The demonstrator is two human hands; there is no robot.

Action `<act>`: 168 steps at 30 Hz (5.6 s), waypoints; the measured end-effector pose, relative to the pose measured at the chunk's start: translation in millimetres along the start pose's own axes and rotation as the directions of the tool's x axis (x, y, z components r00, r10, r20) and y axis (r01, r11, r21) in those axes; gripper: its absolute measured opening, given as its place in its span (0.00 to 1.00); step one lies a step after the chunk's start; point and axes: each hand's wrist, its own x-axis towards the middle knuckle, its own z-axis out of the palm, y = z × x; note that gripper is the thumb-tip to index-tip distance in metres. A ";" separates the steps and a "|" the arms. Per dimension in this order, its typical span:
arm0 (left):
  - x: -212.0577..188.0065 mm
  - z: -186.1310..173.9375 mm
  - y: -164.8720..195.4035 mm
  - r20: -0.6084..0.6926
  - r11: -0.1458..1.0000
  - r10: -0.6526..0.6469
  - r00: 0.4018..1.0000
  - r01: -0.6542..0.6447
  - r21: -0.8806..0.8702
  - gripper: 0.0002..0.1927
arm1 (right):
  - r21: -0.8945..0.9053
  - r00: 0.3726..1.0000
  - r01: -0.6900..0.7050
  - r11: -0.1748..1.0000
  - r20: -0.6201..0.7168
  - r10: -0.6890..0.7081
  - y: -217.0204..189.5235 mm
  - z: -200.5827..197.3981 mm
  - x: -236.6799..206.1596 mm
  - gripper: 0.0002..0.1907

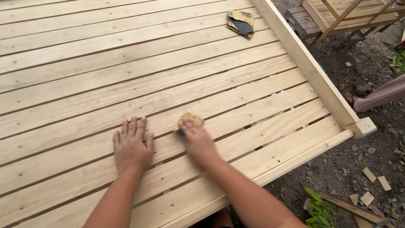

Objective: The person sands a wooden slatted surface using a sanding block held in the left hand while the right hand stabilizes the surface. The person moves along the length of the surface, sanding each slat in sequence.

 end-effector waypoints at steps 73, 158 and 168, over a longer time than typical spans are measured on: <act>-62.9 44.2 277.5 0.301 0.784 0.583 0.754 -0.620 0.034 0.41 | 0.662 0.797 -0.231 0.713 -0.292 0.529 346.7 -254.4 -187.3 0.27; -79.8 34.9 211.3 0.133 0.988 0.029 0.991 -0.008 -0.152 0.34 | 0.468 0.833 -0.552 0.691 0.261 0.488 197.2 -148.5 -110.5 0.37; -58.3 53.0 213.3 0.090 0.937 -0.128 0.988 0.150 -0.317 0.31 | 0.289 0.905 -0.409 0.865 0.251 0.344 217.9 -118.9 -119.8 0.38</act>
